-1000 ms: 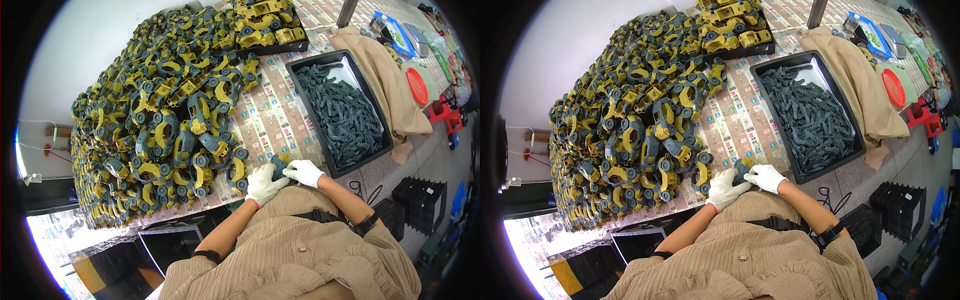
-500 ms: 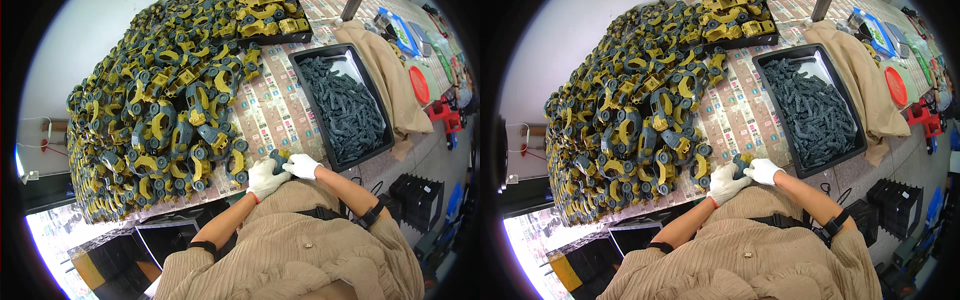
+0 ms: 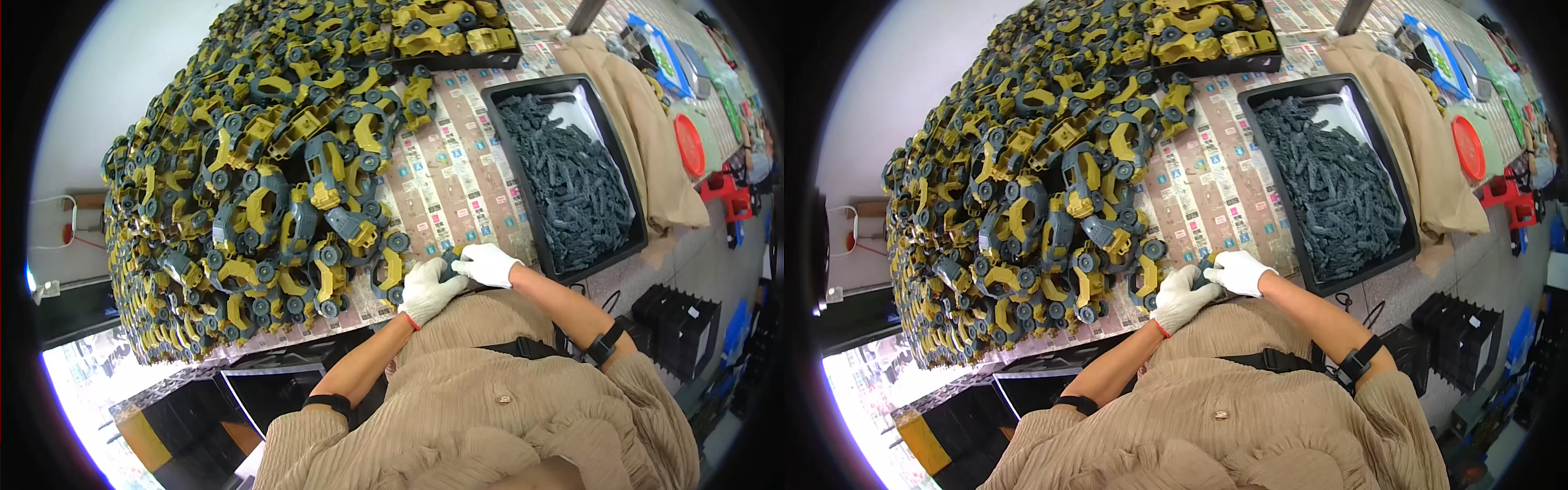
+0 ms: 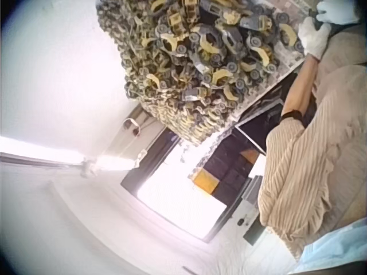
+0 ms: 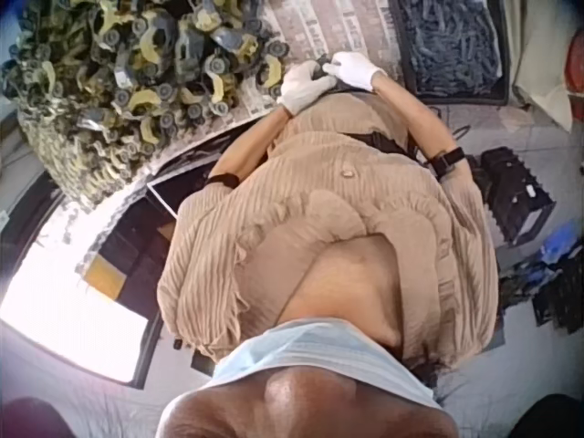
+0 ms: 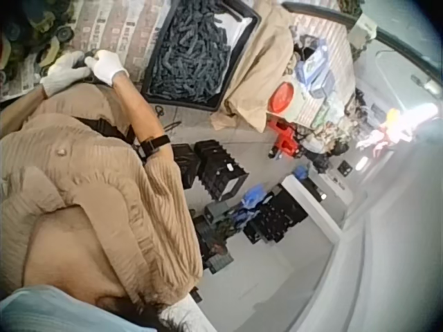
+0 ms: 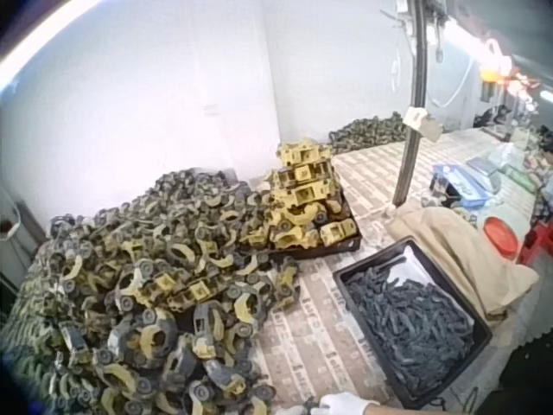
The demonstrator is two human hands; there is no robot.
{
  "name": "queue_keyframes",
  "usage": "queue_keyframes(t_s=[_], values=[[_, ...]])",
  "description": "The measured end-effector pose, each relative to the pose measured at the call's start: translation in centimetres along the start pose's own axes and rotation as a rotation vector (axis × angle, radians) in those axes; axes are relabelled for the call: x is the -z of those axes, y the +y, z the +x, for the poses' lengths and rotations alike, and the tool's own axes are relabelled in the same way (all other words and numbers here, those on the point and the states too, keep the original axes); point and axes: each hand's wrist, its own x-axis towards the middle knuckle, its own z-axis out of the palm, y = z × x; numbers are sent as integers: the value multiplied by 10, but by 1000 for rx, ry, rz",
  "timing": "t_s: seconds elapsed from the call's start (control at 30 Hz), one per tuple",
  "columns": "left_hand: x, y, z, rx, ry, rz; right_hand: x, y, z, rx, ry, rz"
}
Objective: The recorder picks up yellow toy car shells and inserts black plastic frames into them before placing the assembled components into a storage bin.
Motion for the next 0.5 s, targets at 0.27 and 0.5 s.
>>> queue_keyframes(t_s=[0.27,0.5], values=[[8,-9,-14,-104,75,106,-4,-6,-10,-122,63,564],[27,-5,-46,63,134,-85,-7,44,-8,-65,436,419]])
